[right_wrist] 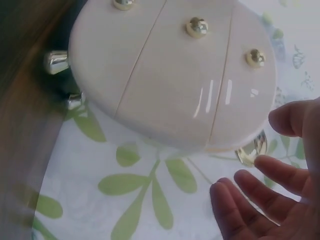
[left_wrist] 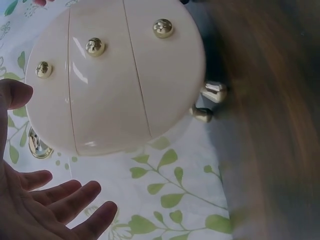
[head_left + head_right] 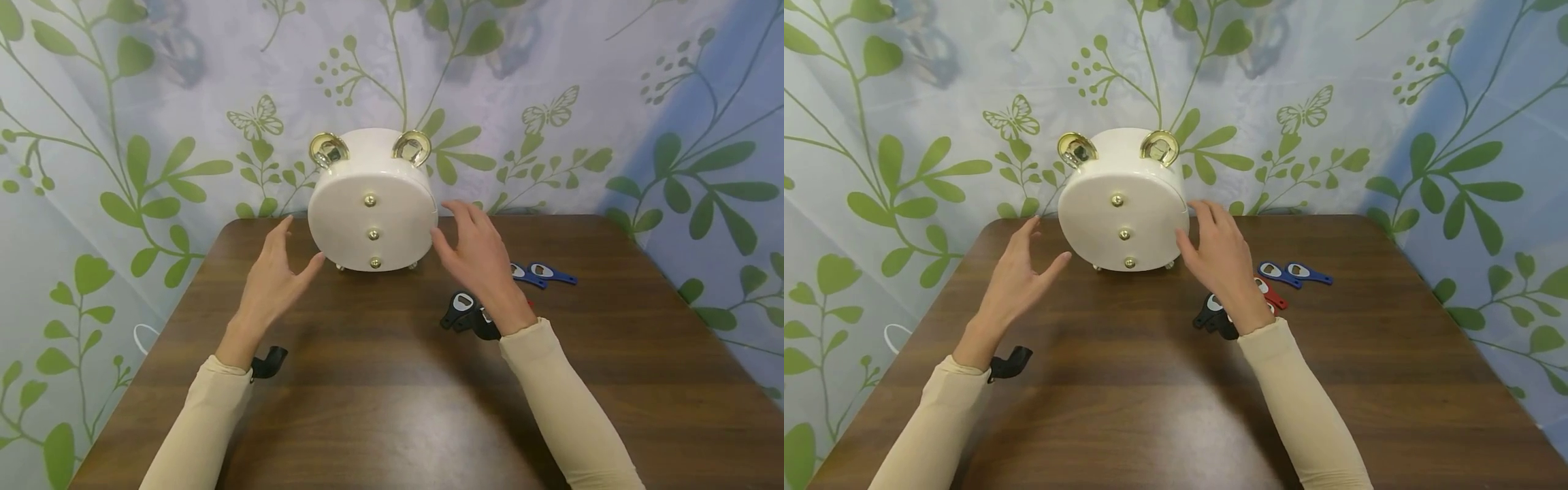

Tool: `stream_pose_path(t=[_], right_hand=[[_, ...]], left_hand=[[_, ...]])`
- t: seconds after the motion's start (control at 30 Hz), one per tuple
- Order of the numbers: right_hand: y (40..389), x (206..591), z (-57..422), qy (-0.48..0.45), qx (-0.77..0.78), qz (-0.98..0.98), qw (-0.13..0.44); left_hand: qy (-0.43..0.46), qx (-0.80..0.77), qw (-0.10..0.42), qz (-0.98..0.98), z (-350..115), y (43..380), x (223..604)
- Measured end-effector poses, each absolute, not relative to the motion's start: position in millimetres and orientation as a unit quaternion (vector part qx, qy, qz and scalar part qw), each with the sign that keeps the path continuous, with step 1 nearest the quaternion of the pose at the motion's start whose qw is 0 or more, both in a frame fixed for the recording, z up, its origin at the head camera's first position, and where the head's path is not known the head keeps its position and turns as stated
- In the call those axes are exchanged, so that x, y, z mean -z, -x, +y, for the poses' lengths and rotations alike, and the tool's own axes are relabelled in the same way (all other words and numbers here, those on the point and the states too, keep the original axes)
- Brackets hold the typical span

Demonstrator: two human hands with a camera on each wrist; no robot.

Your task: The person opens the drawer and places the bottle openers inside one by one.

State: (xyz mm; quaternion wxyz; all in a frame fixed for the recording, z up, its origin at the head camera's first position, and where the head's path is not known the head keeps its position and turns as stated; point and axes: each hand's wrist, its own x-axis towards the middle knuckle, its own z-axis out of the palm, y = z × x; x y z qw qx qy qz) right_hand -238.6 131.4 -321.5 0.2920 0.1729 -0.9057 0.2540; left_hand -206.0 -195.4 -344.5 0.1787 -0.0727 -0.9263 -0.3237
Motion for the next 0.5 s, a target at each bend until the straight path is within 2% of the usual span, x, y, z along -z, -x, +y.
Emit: stream_pose_path(t=[0.23,0.5], right_hand=[[250.5,319.5,109.0,-0.206,-0.271,-0.884,0.321],[263.5,313.8,84.7,-0.241,-0.298,-0.866,0.321]], left_hand=[[0.098,0.333,0.220,-0.912,-189.2,218.2,341.8],[0.130,0.348,0.251,-0.894,-179.6,239.0,327.2]])
